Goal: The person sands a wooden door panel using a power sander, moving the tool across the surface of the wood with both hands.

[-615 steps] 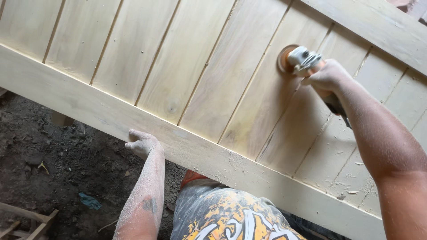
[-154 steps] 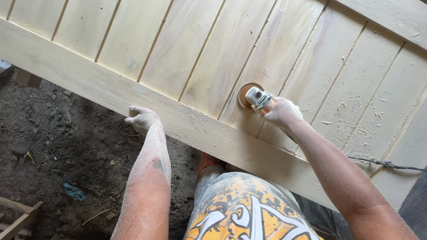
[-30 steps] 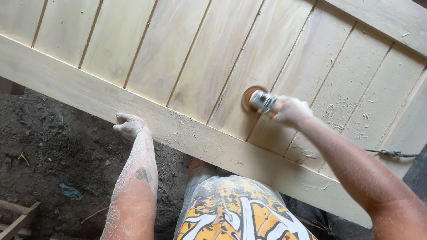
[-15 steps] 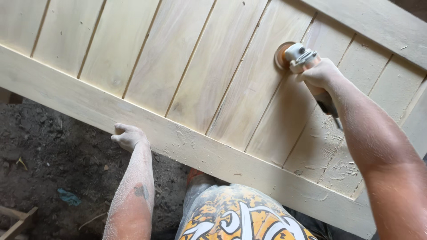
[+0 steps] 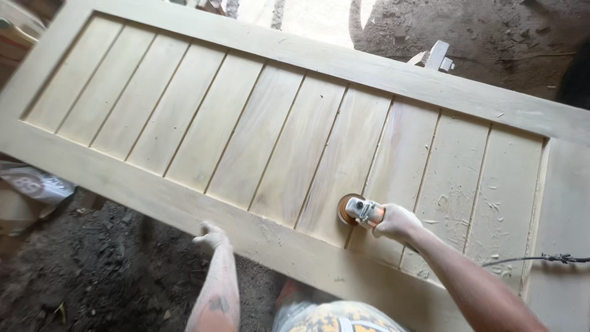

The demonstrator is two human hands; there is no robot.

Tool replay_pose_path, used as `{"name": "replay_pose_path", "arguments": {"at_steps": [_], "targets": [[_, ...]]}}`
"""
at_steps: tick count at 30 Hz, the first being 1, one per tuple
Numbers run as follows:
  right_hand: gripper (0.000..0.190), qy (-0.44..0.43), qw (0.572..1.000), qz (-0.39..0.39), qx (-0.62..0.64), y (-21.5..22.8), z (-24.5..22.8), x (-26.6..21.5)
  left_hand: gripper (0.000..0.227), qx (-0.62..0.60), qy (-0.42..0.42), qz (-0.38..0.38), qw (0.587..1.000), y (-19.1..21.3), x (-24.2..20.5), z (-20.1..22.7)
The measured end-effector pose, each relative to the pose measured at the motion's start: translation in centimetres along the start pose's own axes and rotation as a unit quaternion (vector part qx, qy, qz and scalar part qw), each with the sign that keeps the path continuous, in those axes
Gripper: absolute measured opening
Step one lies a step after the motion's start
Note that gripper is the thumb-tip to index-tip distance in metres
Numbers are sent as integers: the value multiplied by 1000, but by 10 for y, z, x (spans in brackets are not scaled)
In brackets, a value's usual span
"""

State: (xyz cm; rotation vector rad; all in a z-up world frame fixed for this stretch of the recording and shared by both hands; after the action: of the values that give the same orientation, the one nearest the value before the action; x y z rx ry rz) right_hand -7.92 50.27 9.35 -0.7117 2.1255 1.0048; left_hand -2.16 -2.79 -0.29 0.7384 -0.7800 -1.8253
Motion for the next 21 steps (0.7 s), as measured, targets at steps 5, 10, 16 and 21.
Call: {"name": "replay_pose_path", "arguments": {"at_steps": [5,10,16,21], "targets": [[40,13,975,39,218,-25,54,-102,63,-78,-245,-379,889,36,-180,32],[53,118,826,63,547,-33,88,-166,72,69,-293,-802,515,71,-406,62],[50,259,721,165,621,-56,56,-233,49,-85,-161,-877,444,109,-504,99],[54,388,796,177,429,-85,63,-252,29,-145,-130,-880,433,164,-479,90]]}}
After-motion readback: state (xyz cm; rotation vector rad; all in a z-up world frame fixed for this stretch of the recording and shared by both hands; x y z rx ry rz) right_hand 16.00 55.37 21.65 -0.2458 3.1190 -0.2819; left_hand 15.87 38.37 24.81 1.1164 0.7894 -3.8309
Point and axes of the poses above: each hand's wrist, its own x-axis towards the middle knuckle, its own y-axis out of the back of the hand, z = x × y, the point moved 4 cm from there along x, towards the middle knuckle, and after that the axes turned 9 degrees about -z, right-handed, at the moved point
